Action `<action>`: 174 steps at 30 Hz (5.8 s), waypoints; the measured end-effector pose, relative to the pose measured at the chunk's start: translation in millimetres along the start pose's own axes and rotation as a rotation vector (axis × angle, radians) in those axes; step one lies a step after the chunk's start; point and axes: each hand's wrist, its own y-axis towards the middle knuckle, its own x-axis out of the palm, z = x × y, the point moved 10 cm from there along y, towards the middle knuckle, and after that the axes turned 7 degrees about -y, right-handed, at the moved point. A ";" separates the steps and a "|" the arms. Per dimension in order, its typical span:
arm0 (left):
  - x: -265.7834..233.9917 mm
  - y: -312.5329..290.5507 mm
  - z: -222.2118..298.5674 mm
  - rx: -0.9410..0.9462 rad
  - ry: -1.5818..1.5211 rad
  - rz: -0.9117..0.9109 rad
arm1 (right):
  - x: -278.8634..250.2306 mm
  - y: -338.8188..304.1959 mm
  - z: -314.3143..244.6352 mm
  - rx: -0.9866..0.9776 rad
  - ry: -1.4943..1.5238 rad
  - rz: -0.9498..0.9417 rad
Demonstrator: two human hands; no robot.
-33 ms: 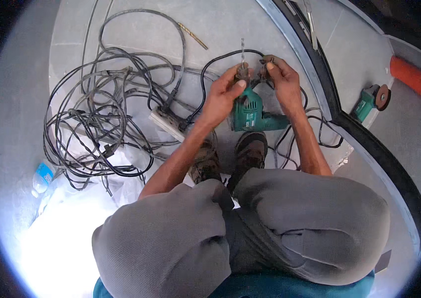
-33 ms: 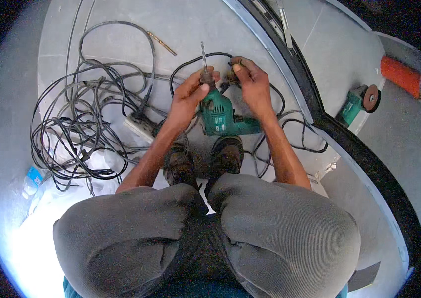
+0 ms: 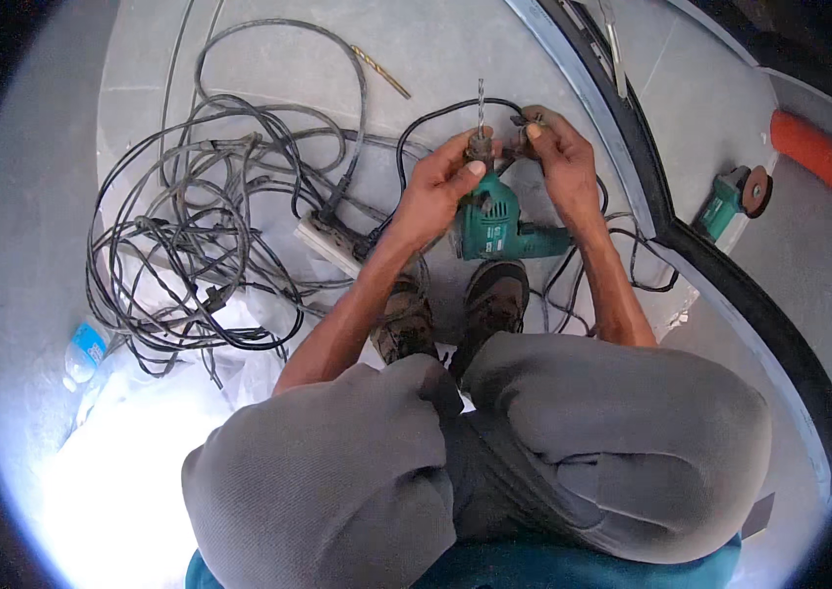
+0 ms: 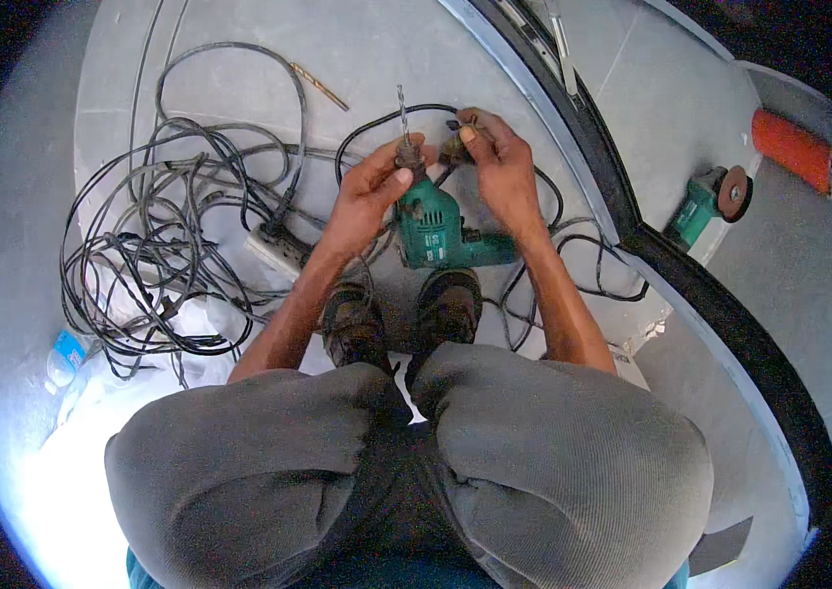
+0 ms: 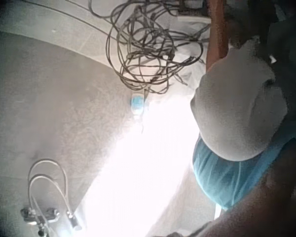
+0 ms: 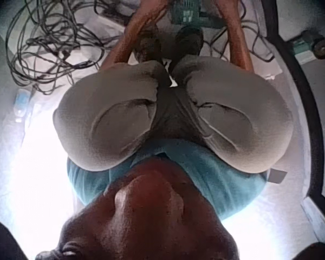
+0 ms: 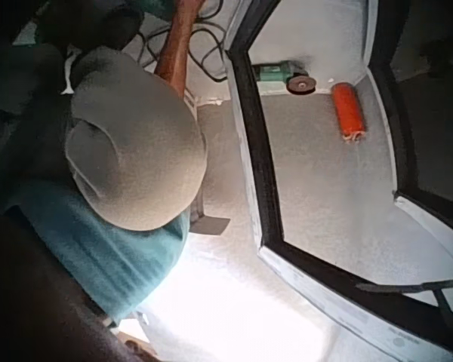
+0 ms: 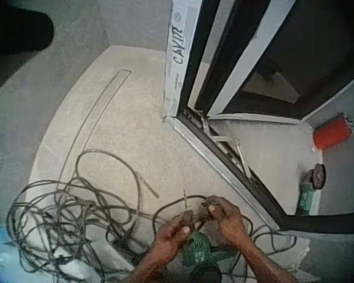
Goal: Installing hardware onto a window frame using an electric drill and power screwdriver.
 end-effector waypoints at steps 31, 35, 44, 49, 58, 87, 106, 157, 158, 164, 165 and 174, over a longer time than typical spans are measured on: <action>8.3 3.4 5.7 0.008 -0.029 -0.092 | 25.4 -48.3 -57.2 -0.643 -0.383 0.071; 2.9 4.8 8.1 0.032 0.092 -0.021 | 31.5 -39.5 -44.5 -0.528 -0.285 -0.019; 5.9 1.5 11.0 0.126 0.419 0.235 | 25.9 -18.6 -9.1 -0.275 -0.094 -0.102; 15.1 -0.6 21.6 0.311 0.572 0.263 | 20.7 -30.3 -20.4 -0.421 -0.227 0.091; 12.5 1.3 17.7 0.270 0.532 0.320 | 34.4 -24.9 -5.6 -0.272 -0.181 0.120; -12.6 5.0 -12.2 -0.163 -0.041 -0.083 | 13.9 -4.9 -13.2 -0.239 -0.215 -0.017; -17.1 1.7 20.4 0.050 0.602 0.233 | 32.8 -27.1 -32.0 -0.539 -0.351 -0.082; -10.5 -18.2 29.8 0.029 0.046 0.331 | 27.3 14.2 -66.7 -0.182 -0.234 -0.269; -12.4 -11.2 32.0 -0.034 -0.087 0.351 | 16.4 -4.6 -61.8 -0.184 -0.217 -0.441; -16.0 35.6 99.4 -0.235 -0.170 0.313 | 0.8 -108.4 -139.7 -0.777 -0.974 -0.327; -11.7 47.0 108.6 -0.229 -0.144 0.295 | 2.3 -103.8 -138.4 -0.775 -0.962 -0.296; 29.9 69.1 107.1 -0.484 0.038 0.158 | -22.2 -63.7 -106.4 -0.330 -0.324 -0.114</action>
